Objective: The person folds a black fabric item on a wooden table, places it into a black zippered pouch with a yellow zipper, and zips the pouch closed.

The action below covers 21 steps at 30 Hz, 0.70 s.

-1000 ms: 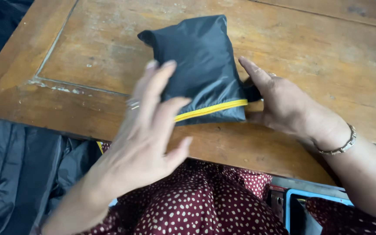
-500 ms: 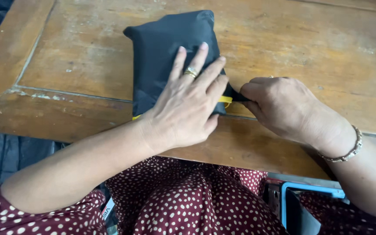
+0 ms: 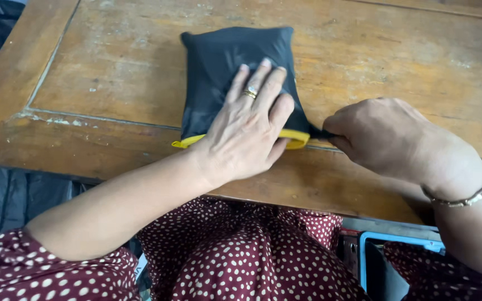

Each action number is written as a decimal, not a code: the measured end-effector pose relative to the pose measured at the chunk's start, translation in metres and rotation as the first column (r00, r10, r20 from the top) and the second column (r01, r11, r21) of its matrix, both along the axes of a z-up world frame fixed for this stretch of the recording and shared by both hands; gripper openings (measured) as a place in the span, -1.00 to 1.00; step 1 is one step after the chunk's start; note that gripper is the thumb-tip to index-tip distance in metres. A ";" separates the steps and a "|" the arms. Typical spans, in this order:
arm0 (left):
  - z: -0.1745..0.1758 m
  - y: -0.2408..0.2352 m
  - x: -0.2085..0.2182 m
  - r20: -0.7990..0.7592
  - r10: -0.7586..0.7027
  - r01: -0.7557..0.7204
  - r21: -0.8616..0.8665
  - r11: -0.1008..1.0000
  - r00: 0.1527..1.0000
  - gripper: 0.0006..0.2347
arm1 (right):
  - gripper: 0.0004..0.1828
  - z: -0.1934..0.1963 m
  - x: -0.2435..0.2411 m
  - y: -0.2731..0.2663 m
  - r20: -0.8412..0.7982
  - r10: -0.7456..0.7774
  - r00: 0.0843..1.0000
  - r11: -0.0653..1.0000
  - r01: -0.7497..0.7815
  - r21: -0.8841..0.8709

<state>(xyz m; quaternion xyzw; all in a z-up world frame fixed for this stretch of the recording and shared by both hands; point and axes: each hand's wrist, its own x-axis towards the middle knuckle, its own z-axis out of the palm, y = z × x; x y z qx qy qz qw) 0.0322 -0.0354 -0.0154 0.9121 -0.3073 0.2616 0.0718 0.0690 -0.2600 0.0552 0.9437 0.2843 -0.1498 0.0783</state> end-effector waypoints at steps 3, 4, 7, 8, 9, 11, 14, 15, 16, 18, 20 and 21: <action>0.020 0.006 -0.010 -0.178 -0.051 0.045 -0.038 0.998 0.983 -0.41 | -0.80 0.010 0.002 0.000 -0.087 -0.048 0.995 0.997 0.042 -0.068; 0.028 0.008 -0.016 -0.300 -0.054 0.038 -0.059 0.998 0.952 -0.36 | -0.66 0.010 0.002 -0.003 -0.091 -0.041 0.995 0.998 0.036 -0.056; 0.048 0.020 -0.034 -0.247 -0.067 0.034 -0.135 0.990 0.967 -0.44 | 0.03 0.016 -0.010 -0.012 0.227 0.209 0.951 0.886 -0.283 0.367; 0.045 0.021 -0.039 -0.246 -0.066 0.033 -0.136 0.990 0.967 -0.44 | 0.03 0.018 -0.016 -0.006 0.228 0.211 0.951 0.886 -0.284 0.366; 0.043 0.023 -0.044 -0.153 -0.046 0.030 -0.103 0.994 0.987 -0.52 | 0.09 0.021 -0.021 0.000 0.286 0.274 0.918 0.816 -0.380 0.436; 0.039 0.027 -0.049 -0.057 -0.032 0.028 -0.067 0.997 0.998 -0.59 | 0.15 0.015 -0.025 0.011 0.351 0.324 0.879 0.732 -0.468 0.496; 0.035 0.035 -0.051 0.040 -0.041 0.045 -0.108 0.993 0.998 -0.88 | 0.11 -0.006 -0.020 0.026 0.440 0.344 0.830 0.693 -0.540 0.477; 0.034 0.040 -0.052 0.070 0.002 0.003 -0.071 0.997 0.998 -0.85 | 0.03 -0.010 -0.019 0.032 0.416 0.378 0.827 0.695 -0.550 0.463; 0.033 0.045 -0.052 0.102 0.047 -0.043 -0.037 0.998 0.994 -0.75 | -0.05 -0.015 -0.017 0.038 0.391 0.413 0.822 0.695 -0.562 0.448; 0.030 0.053 -0.054 0.134 0.065 -0.059 -0.047 0.997 0.989 -0.81 | -0.11 -0.026 -0.016 0.036 0.420 0.405 0.812 0.707 -0.570 0.419; 0.028 0.060 -0.055 0.166 0.085 -0.077 -0.057 0.995 0.982 -0.86 | -0.14 -0.034 -0.016 0.035 0.449 0.399 0.799 0.718 -0.577 0.389; 0.028 0.062 -0.055 0.218 0.068 -0.062 -0.037 0.997 0.974 -0.93 | -0.20 -0.036 -0.016 0.035 0.462 0.391 0.796 0.707 -0.581 0.404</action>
